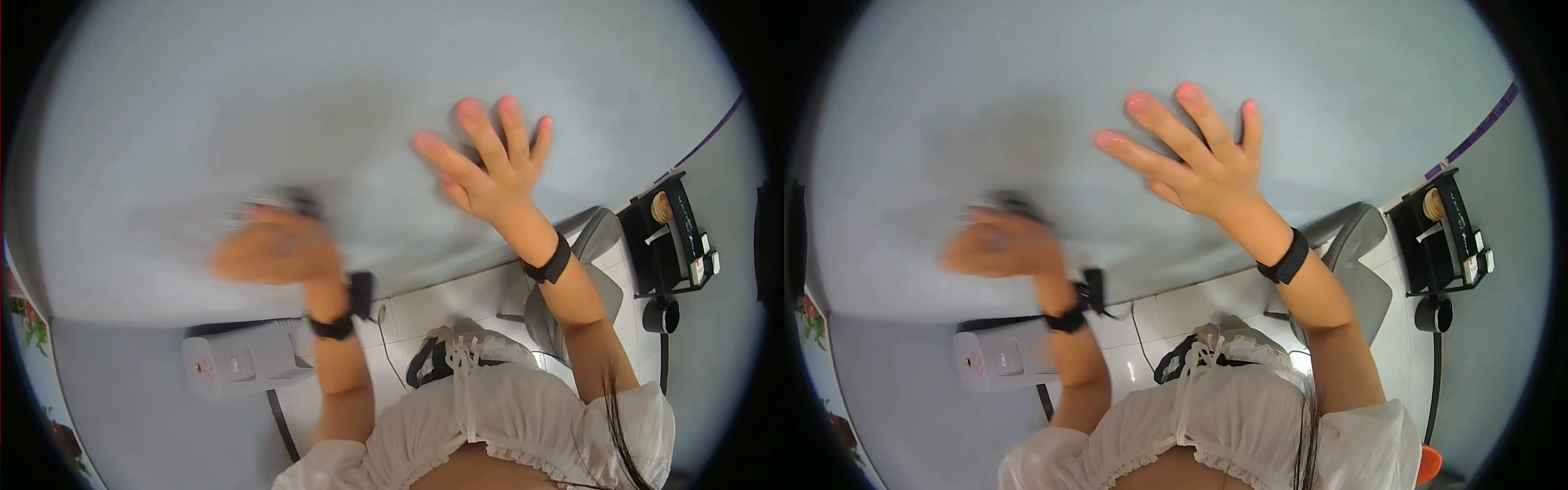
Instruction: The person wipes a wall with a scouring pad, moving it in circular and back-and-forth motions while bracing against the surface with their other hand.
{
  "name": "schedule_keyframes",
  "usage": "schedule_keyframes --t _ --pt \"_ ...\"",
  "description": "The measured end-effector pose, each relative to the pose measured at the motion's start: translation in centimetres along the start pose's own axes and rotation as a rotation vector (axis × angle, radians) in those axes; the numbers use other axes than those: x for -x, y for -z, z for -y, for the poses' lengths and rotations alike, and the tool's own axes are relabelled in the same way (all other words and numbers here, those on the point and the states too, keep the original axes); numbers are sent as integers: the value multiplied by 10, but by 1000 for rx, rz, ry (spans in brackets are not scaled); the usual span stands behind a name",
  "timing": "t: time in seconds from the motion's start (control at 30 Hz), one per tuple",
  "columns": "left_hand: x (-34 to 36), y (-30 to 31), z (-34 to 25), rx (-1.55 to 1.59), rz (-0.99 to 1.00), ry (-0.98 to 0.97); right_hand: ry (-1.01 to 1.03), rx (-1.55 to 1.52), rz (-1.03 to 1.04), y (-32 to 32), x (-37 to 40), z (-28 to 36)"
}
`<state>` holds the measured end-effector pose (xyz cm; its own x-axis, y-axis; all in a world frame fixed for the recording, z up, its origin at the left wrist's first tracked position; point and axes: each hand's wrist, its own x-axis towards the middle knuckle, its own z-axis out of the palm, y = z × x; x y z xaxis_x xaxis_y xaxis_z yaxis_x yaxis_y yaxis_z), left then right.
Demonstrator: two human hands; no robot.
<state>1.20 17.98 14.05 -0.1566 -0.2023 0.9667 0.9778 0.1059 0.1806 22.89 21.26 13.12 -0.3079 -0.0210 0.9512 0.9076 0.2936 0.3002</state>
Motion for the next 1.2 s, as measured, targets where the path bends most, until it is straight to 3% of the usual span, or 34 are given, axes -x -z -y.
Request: schedule_keyframes --t 0.03,0.07,0.13,0.2,0.33,0.43,0.47,0.53,0.63,0.67,0.8,0.9,1.03,1.2 --pt "37 15 -2 69 114 -274 4 -1 -9 -1 0 -1" --pt "85 33 8 340 335 -361 9 -6 -14 0 1 -3" --pt "99 54 -8 488 483 -243 -43 -21 -14 -1 0 2" --pt "87 32 26 108 320 -292 -152 -50 14 2 2 11" --pt "6 10 47 157 61 110 -158 -50 -6 1 4 10" --pt "45 17 57 94 94 -19 -89 -51 -42 -4 3 5" --pt "77 35 60 51 213 -119 -25 -54 -53 -5 3 -1" --pt "121 58 59 223 400 138 37 -55 -63 -6 1 -3" --pt "115 78 80 303 592 345 2 -55 -24 0 4 -3" --pt "112 79 89 263 596 299 -36 -55 4 2 8 -2" --pt "102 83 104 169 575 475 -75 -99 -67 -5 11 -4" --pt "106 91 118 298 542 927 -80 -70 -97 -8 11 -5" --pt "77 81 130 347 378 1124 257 138 20 -1 21 -34" --pt "32 64 121 403 198 1279 394 175 -76 -10 18 -48"
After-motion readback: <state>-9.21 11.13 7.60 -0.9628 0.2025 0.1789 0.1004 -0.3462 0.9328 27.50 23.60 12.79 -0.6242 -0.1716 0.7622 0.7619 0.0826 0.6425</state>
